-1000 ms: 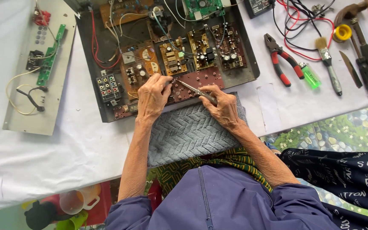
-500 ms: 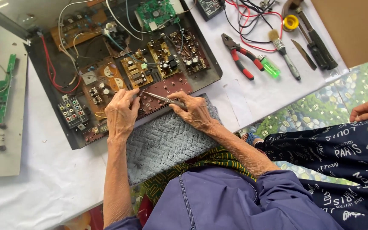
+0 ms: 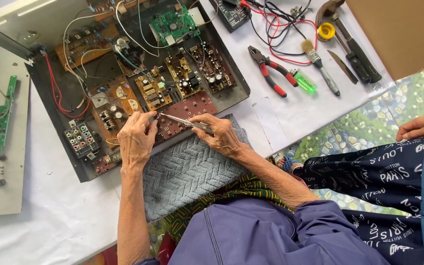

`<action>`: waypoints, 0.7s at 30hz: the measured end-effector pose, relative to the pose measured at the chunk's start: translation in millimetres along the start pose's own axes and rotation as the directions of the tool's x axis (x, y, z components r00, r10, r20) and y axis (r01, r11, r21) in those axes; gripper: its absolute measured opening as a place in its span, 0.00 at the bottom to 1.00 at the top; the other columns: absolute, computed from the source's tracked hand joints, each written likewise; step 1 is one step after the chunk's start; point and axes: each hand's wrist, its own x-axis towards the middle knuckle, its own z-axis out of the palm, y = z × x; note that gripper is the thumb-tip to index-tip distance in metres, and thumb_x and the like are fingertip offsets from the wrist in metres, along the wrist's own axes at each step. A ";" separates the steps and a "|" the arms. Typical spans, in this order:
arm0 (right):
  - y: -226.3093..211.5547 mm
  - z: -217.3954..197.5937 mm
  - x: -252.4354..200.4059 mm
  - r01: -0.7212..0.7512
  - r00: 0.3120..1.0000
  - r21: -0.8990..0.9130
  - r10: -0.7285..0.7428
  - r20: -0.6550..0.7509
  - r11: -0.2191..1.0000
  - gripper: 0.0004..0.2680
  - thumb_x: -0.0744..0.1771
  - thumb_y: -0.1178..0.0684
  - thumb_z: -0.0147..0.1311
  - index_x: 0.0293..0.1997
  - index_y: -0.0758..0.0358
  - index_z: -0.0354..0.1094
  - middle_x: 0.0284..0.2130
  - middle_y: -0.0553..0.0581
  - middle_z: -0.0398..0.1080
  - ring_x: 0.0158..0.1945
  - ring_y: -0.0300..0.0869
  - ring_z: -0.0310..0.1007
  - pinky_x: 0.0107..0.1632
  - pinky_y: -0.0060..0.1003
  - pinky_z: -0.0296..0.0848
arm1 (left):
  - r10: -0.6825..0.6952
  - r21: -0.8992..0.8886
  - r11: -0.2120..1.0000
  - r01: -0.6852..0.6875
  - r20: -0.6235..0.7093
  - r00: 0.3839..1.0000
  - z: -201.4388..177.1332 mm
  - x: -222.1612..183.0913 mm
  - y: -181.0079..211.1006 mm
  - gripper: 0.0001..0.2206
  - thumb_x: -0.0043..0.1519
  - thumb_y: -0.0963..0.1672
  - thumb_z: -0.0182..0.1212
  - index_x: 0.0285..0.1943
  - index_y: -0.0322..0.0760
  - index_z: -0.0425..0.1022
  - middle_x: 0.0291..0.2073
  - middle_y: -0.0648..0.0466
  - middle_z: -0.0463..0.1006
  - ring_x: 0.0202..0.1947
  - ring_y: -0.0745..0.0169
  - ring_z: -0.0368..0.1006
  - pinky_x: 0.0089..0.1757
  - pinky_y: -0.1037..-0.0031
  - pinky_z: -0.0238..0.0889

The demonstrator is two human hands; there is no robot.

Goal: Diagnosing and inspecting components on an open electronic device's circuit board using a small screwdriver as a probe.

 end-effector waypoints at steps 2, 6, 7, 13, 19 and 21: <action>-1.7 -0.1 -1.6 -0.015 1.000 0.062 0.015 0.001 0.998 0.08 0.66 0.54 0.64 0.50 0.49 0.75 0.35 0.56 0.78 0.37 0.55 0.81 0.38 0.41 0.79 | 0.008 0.009 1.000 -0.008 -0.009 1.000 2.0 -2.9 -1.6 0.08 0.64 0.39 0.65 0.51 0.40 0.80 0.24 0.57 0.63 0.29 0.59 0.71 0.35 0.70 0.69; -24.9 -10.4 9.1 -0.016 1.000 0.084 0.015 0.007 0.996 0.09 0.65 0.55 0.66 0.49 0.50 0.76 0.35 0.55 0.78 0.39 0.51 0.81 0.40 0.39 0.79 | -0.002 0.022 1.000 0.003 -0.022 1.000 -5.9 3.3 10.8 0.08 0.64 0.39 0.65 0.51 0.39 0.81 0.24 0.57 0.64 0.28 0.59 0.70 0.35 0.70 0.68; -24.6 -9.7 9.4 -0.025 1.000 0.088 0.025 0.005 0.996 0.09 0.65 0.56 0.66 0.49 0.51 0.77 0.35 0.54 0.77 0.39 0.50 0.81 0.40 0.40 0.79 | 0.013 0.028 1.000 -0.012 -0.029 0.999 -5.8 2.5 11.0 0.08 0.63 0.40 0.66 0.51 0.40 0.80 0.25 0.56 0.65 0.30 0.57 0.72 0.36 0.69 0.69; -20.1 -12.8 11.0 -0.094 0.995 0.128 0.096 -0.004 0.987 0.09 0.64 0.56 0.68 0.47 0.53 0.79 0.35 0.53 0.77 0.41 0.44 0.80 0.44 0.37 0.77 | 0.019 0.042 0.999 -0.016 -0.067 0.998 8.1 -4.4 -8.5 0.09 0.61 0.41 0.67 0.49 0.43 0.80 0.25 0.57 0.66 0.30 0.57 0.73 0.35 0.70 0.69; -18.2 -19.6 16.2 -0.101 0.992 0.120 0.109 -0.066 0.988 0.07 0.65 0.55 0.69 0.46 0.55 0.79 0.35 0.54 0.78 0.40 0.41 0.79 0.45 0.36 0.75 | 0.011 0.003 1.000 -0.010 -0.070 0.997 14.8 -6.7 -16.2 0.09 0.61 0.40 0.66 0.49 0.44 0.79 0.25 0.59 0.65 0.29 0.59 0.72 0.34 0.71 0.69; -21.7 -21.3 19.7 -0.098 0.993 0.112 0.105 -0.058 0.989 0.07 0.65 0.54 0.69 0.46 0.55 0.79 0.35 0.54 0.78 0.40 0.40 0.79 0.45 0.35 0.75 | 0.001 -0.001 1.000 -0.001 -0.070 0.998 17.2 -7.7 -17.9 0.08 0.61 0.40 0.66 0.48 0.44 0.79 0.25 0.59 0.65 0.29 0.59 0.72 0.34 0.71 0.69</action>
